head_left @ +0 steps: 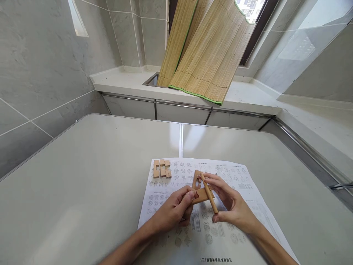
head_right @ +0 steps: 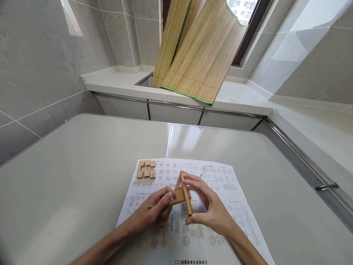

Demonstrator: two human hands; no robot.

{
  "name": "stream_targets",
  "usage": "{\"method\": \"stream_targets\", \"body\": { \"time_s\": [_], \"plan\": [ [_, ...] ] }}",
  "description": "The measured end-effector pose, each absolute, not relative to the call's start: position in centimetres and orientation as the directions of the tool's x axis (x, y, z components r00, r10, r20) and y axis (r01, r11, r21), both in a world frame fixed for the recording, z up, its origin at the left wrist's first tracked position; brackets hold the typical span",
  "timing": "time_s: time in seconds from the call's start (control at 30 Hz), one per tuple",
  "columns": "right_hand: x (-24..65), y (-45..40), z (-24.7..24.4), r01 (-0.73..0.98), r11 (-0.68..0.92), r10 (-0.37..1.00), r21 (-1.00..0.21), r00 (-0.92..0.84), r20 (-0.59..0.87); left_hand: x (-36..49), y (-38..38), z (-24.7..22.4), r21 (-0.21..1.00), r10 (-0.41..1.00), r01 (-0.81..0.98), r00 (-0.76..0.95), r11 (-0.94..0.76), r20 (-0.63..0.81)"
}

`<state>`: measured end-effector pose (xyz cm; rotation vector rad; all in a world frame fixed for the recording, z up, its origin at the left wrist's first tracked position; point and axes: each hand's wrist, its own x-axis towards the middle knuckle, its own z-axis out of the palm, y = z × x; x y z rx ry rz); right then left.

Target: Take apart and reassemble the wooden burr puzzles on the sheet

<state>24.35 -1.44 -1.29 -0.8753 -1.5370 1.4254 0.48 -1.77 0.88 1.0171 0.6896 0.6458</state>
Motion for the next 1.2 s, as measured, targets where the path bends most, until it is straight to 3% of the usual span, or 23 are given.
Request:
{"method": "stream_targets", "body": {
  "time_s": [0.23, 0.43, 0.67, 0.87, 1.2],
  "plan": [
    [24.4, -1.5, -1.2, -0.05, 0.053, 0.894, -0.997, -0.443, 0.07, 0.4, -1.8, 1.5, 0.908, 0.736, -0.13, 0.636, 0.398, -0.232],
    [24.0, -1.7, -1.2, -0.012, 0.109, 0.917, -0.994, -0.384, 0.105, 0.4, -1.8, 1.2, 0.911, 0.744, -0.138, 0.631, 0.388, -0.221],
    [24.2, -1.7, -1.5, -0.025, 0.041, 0.873, -0.999, -0.485, 0.048, 0.5, -1.8, 1.0, 0.922, 0.73, -0.121, 0.652, 0.367, -0.205],
    [23.2, -2.3, -1.6, 0.006, 0.023, 0.911, -1.0, -0.411, 0.019, 0.7, -2.0, 1.1, 0.922, 0.74, -0.119, 0.638, 0.369, -0.214],
    [23.4, -2.4, -1.2, -0.008, -0.013, 0.898, -1.0, -0.439, -0.008, 1.0, -2.3, 1.0, 0.93, 0.756, -0.102, 0.617, 0.353, -0.219]
  ]
}}
